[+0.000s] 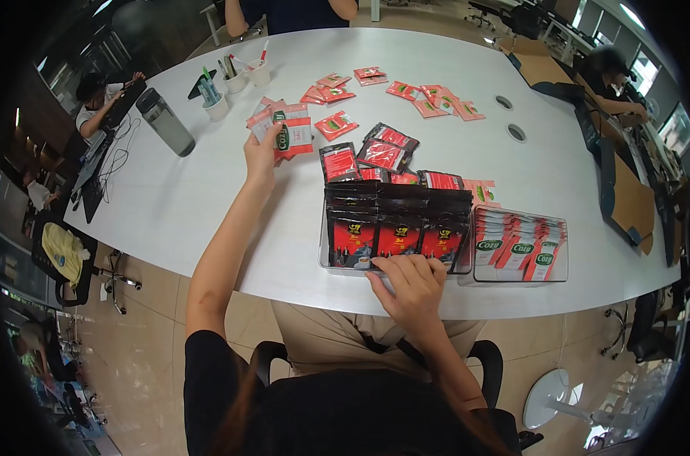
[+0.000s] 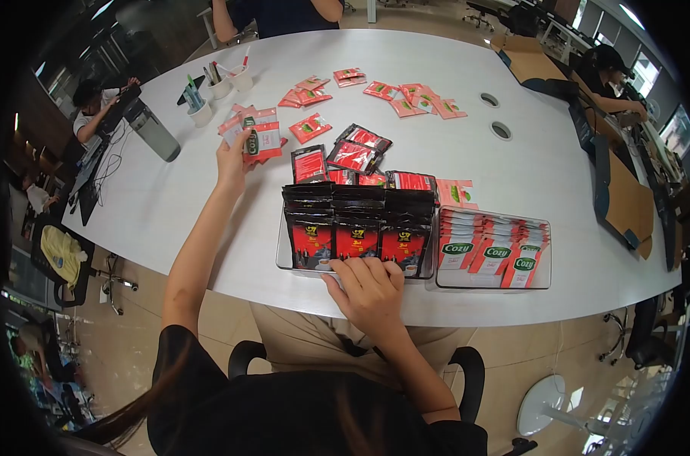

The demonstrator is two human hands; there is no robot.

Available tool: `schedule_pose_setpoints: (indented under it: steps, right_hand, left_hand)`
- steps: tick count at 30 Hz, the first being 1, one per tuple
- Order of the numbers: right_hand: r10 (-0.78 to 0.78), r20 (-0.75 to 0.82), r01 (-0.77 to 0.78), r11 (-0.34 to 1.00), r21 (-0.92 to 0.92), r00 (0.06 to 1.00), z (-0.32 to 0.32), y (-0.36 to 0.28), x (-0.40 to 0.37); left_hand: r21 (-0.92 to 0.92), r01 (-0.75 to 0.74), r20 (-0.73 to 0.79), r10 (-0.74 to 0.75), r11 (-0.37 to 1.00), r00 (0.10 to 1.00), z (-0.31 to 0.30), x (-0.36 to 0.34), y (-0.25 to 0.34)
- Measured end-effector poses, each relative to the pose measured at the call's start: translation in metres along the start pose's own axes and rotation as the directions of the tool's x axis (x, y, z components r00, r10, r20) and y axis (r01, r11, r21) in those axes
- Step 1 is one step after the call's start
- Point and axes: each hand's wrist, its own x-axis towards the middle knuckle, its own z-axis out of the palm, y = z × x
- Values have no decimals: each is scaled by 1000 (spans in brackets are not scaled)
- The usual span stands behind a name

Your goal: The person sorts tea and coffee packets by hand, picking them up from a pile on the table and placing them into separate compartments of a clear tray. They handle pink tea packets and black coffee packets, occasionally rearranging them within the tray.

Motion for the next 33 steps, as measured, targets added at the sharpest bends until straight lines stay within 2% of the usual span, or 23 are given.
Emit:
schedule_pose_setpoints:
  steps: [2,5,8,9,10,11,12,15,18,21,22,25,27,29,30,31,33]
  right_hand:
    - [-3,5,3,1000,7,1000,0,-1,2]
    - [-5,-1,5,1000,3,1000,-1,0,1]
    - [-2,4,2,1000,6,1000,-3,-1,2]
    - [5,9,-5,1000,5,1000,-4,-1,2]
    - [4,-1,-4,1000,-6,1000,-2,0,1]
    - [9,-3,-9,1000,-9,1000,-2,0,-1]
    - [11,-7,-11,1000,-9,1000,-2,1,-1]
    - [4,-21,-4,1000,-7,1000,-3,2,-1]
    - [1,-17,-1,1000,-12,1000,-2,2,-3]
    - [-5,-16,5,1000,-9,1000,-3,2,-2]
    - [-8,-18,8,1000,-2,1000,-2,3,-3]
    - [-12,-51,14,999,43,999,-2,3,-2]
    - [-5,-107,16,995,103,994,-4,4,-2]
    - [27,-165,13,972,234,986,-10,5,-6]
    - [59,-218,7,957,291,974,-13,4,-5]
    - [94,-274,5,941,339,957,-17,1,-4]
    - [87,-289,32,922,385,953,-32,-4,1]
  left_hand:
    - [-114,73,5,-73,991,997,5,2,-1]
    - [-210,56,32,-51,976,998,4,14,-14]
    - [-144,93,23,-91,985,996,-6,22,-18]
    - [-174,84,-14,-88,981,996,-3,19,-14]
    - [-197,122,28,-118,973,993,-9,26,-17]
    - [-257,66,1,-68,964,998,-8,30,-21]
    - [-301,98,0,-103,949,995,-16,41,-27]
    - [-303,125,11,-128,945,992,-25,46,-27]
    - [-295,51,-72,-76,954,995,-17,41,-22]
    - [-178,-194,-161,166,965,973,-8,19,-6]
    - [-143,-345,-190,317,927,929,-19,35,-16]
    - [-6,-508,-117,504,861,856,-13,-12,20]
    - [48,-588,-40,589,808,807,-11,-57,39]
    - [245,-635,24,650,733,759,-29,-98,34]
    - [342,-701,131,707,625,695,-31,-125,37]
    - [340,-744,303,682,575,666,-22,-158,47]
    - [114,-855,404,762,507,506,-6,-202,37]
